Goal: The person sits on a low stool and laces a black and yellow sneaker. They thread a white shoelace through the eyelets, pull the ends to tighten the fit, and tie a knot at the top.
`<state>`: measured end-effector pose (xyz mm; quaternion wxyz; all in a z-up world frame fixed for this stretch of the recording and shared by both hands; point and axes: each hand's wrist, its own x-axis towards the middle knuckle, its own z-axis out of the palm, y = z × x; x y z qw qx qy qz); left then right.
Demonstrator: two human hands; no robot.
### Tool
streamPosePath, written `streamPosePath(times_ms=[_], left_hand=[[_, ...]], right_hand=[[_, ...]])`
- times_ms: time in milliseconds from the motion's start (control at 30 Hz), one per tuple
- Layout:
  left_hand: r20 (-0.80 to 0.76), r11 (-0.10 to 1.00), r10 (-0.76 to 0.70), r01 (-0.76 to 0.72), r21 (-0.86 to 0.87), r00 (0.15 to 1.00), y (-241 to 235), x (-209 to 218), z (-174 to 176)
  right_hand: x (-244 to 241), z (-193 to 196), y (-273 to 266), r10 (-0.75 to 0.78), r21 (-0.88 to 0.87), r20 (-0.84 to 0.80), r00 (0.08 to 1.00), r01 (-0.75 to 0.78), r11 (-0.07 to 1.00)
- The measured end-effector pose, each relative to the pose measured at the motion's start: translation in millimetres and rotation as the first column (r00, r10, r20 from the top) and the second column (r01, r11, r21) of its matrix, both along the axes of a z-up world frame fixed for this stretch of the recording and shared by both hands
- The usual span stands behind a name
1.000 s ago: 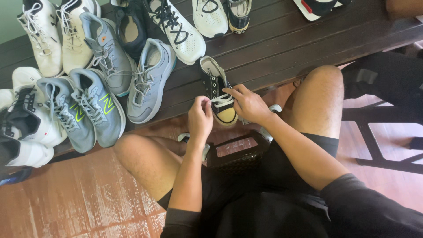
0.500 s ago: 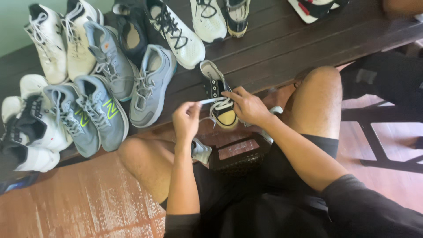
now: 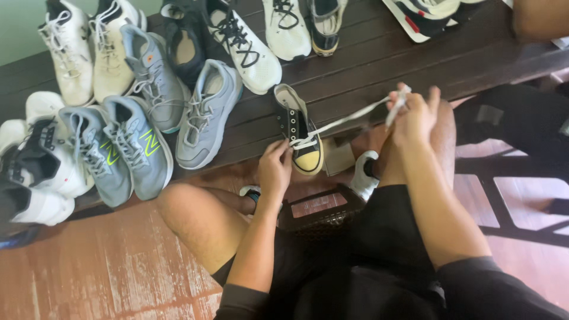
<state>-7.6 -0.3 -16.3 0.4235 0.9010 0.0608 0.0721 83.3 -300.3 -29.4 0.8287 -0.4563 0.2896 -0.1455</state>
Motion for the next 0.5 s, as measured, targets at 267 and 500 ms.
streamPosePath(times_ms=[267, 500], left_hand=[[0.013, 0.999, 0.033, -0.033, -0.03, 0.999, 8, 13, -23], [0.044, 0.994, 0.044, -0.048, 0.103, 0.998, 31, 19, 1]], right_hand=[[-44, 55, 88, 0.655, -0.562, -0.141, 0.743, -0.604, 0.565], [-54, 42, 123, 0.665, -0.789, -0.539, 0.516, -0.585, -0.185]])
